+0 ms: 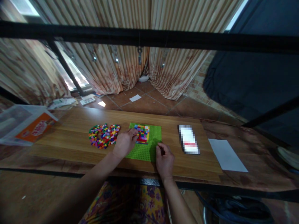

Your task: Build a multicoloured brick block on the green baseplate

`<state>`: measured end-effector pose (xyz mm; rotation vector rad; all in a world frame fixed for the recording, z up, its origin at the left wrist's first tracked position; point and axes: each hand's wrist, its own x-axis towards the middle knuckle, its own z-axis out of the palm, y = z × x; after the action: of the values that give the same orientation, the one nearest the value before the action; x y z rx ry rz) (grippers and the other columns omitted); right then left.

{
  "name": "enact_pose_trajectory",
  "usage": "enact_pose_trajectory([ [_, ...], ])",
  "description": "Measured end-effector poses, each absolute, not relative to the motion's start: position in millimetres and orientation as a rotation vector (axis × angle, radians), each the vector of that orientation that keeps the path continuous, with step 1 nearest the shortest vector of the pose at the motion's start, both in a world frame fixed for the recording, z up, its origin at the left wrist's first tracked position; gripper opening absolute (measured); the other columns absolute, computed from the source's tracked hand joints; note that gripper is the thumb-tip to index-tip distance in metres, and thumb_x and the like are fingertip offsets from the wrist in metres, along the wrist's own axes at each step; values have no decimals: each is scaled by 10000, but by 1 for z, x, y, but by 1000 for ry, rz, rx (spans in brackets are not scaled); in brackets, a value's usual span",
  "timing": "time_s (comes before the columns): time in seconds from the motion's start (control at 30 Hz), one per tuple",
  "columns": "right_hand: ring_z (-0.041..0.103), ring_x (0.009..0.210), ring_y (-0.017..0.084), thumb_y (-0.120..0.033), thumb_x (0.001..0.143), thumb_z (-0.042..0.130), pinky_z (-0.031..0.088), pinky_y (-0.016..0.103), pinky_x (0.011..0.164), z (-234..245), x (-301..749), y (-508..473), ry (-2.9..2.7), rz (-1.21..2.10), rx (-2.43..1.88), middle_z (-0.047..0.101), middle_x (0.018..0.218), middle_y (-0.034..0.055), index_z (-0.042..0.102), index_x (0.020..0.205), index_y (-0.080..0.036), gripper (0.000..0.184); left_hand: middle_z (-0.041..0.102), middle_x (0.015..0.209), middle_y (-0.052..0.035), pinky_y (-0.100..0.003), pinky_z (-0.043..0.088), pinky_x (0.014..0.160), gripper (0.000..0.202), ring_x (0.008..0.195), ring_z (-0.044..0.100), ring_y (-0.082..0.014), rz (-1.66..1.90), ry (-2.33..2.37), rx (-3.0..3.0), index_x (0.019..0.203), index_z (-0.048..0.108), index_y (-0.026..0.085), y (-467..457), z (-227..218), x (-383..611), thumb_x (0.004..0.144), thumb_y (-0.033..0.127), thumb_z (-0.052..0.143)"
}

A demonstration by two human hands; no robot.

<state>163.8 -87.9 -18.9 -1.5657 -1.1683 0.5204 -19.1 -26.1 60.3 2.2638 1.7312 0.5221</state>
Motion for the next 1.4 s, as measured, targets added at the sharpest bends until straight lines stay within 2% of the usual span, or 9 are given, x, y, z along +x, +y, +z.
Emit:
enact_pose_trajectory([
  [0.27, 648, 864, 209, -401, 841, 567, 502, 375, 824, -17, 163, -88, -1208, 507, -1564, 704, 927, 82, 695, 917, -186, 261, 677, 967, -43, -267, 472, 769, 208, 892, 625, -181, 600, 1712, 2326, 988, 689, 241, -23, 50, -20, 897, 214, 504],
  [0.5, 650, 844, 207, -405, 836, 571, 508, 365, 798, -19, 164, -88, -1215, 498, -1555, 708, 913, 79, 697, 906, -189, 260, 668, 947, -56, -280, 472, 807, 210, 902, 614, -185, 662, 1715, 2315, 969, 682, 222, -24, 47, -21, 898, 180, 489],
  [0.83, 650, 843, 206, -381, 842, 564, 508, 359, 795, -14, 163, -88, -1240, 482, -1562, 703, 910, 78, 696, 903, -188, 242, 666, 937, -104, -306, 482, 751, 237, 875, 643, -218, 396, 1769, 2419, 968, 674, 174, -23, 58, -14, 901, 167, 447],
  [1.0, 649, 848, 205, -371, 850, 555, 503, 353, 795, -14, 163, -88, -1255, 479, -1560, 701, 911, 81, 693, 902, -186, 237, 688, 936, -126, -314, 486, 710, 263, 864, 664, -248, 407, 1775, 2413, 1034, 668, 168, -22, 59, -10, 888, 154, 449],
  [1.17, 651, 838, 205, -377, 851, 553, 503, 353, 796, -15, 163, -88, -1263, 462, -1554, 703, 900, 77, 693, 894, -185, 242, 711, 923, -98, -318, 484, 690, 276, 806, 675, -243, 518, 1830, 2280, 1108, 635, 182, -23, 54, -13, 887, 172, 469],
  [1.4, 653, 850, 208, -379, 849, 563, 502, 355, 800, -17, 163, -88, -1255, 462, -1550, 707, 909, 76, 695, 892, -187, 236, 695, 936, -51, -280, 481, 768, 232, 878, 641, -184, 584, 1777, 2322, 1032, 653, 215, -29, 51, -19, 917, 180, 455],
])
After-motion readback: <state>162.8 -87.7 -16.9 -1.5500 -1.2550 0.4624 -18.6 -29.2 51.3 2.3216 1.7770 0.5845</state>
